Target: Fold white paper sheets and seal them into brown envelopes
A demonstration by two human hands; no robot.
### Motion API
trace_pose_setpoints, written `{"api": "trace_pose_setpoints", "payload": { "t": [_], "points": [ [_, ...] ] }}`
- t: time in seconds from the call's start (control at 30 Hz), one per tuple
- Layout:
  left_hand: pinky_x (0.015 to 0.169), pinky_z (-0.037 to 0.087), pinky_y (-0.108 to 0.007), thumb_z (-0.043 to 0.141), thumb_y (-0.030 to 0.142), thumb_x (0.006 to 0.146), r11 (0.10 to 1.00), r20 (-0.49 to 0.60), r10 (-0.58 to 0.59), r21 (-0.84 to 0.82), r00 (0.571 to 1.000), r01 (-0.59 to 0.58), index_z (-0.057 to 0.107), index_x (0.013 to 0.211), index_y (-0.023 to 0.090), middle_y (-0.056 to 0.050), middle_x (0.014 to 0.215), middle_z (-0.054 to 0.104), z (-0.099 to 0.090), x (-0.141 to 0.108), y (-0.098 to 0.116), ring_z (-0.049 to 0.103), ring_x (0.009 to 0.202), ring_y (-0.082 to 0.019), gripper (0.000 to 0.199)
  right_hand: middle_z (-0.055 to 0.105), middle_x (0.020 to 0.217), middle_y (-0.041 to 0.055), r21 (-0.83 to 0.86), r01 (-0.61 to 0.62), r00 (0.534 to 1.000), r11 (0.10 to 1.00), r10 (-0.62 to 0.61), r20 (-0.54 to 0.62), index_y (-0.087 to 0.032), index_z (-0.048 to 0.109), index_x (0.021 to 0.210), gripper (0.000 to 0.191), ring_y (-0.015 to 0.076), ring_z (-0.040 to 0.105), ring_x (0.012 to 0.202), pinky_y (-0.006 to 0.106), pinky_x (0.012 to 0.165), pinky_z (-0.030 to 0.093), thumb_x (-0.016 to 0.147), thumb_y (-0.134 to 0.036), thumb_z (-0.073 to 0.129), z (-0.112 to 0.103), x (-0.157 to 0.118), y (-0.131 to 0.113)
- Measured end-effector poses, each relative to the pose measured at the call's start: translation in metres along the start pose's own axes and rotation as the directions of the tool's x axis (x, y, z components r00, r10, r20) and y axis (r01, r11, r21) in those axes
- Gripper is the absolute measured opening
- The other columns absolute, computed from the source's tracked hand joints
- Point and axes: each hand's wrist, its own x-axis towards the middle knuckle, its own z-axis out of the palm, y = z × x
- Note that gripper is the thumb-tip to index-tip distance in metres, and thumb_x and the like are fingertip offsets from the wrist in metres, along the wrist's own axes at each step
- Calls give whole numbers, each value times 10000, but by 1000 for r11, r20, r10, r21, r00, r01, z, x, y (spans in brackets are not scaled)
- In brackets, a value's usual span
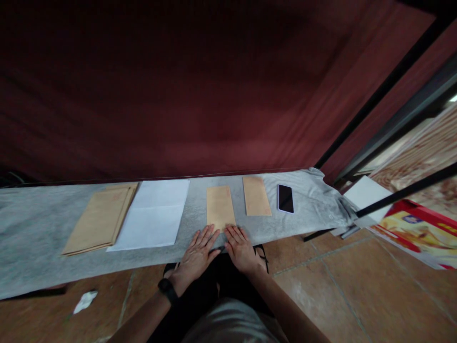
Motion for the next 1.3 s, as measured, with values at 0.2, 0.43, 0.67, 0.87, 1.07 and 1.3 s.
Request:
{"api": "trace_pose_setpoints", "payload": {
  "t": [0.2, 0.43, 0.67, 0.87, 1.07, 1.3],
  "points": [
    [1210, 297, -488, 421, 497, 1002, 1000, -2, -5, 18, 1000, 5, 378, 1534, 283, -70, 1605, 372, 0, 0, 1, 339, 1485, -251, 575, 496, 1525, 63, 22, -24, 1000, 999, 23, 12, -203, 445, 1501, 473, 202, 436, 1421, 436, 1225, 286, 1043, -323, 427, 6, 1, -11],
    [1224, 217, -583, 378, 441, 1017, 999, -5, -54, 5, 999, 54, 470, 1474, 290, -68, 1553, 461, -7, 6, 11, 378, 1464, -270, 490, 499, 1518, 78, 3, -66, 998, 998, 66, -13, -201, 459, 1495, 463, 215, 468, 1400, 456, 1205, 316, 1039, -264, 400, -6, -6, 5],
    [1226, 263, -503, 309, 377, 1026, 996, 33, -85, -37, 996, 86, 435, 1504, 221, -73, 1557, 456, 1, 38, 26, 348, 1481, -246, 518, 530, 1494, 80, 27, -87, 996, 996, 87, -32, -200, 495, 1469, 457, 224, 483, 1388, 473, 1195, 332, 1022, -221, 402, -2, -5, 2],
    [1230, 255, -451, 272, 344, 1026, 995, 93, -69, -71, 993, 76, 389, 1531, 205, -51, 1592, 398, 15, 74, 28, 297, 1503, -220, 537, 566, 1461, 83, 64, -103, 994, 993, 105, -39, -173, 540, 1431, 464, 236, 494, 1378, 477, 1200, 328, 977, -170, 446, 2, -4, 4],
    [1238, 212, -459, 256, 358, 1021, 997, 95, -51, -50, 994, 56, 323, 1558, 157, -89, 1614, 347, 21, 99, 24, 264, 1516, -220, 577, 643, 1376, 78, 90, -150, 987, 985, 154, -39, -190, 602, 1375, 418, 233, 545, 1326, 469, 1204, 330, 973, -202, 488, 6, -2, 5],
    [1235, 217, -488, 252, 379, 1029, 994, 83, -95, -41, 992, 99, 338, 1553, 158, -102, 1616, 341, 25, 111, 21, 247, 1521, -241, 575, 605, 1423, 80, 69, -164, 986, 984, 165, -13, -187, 587, 1390, 429, 224, 519, 1350, 443, 1214, 308, 969, -203, 509, 3, -1, 4]
  ]
}}
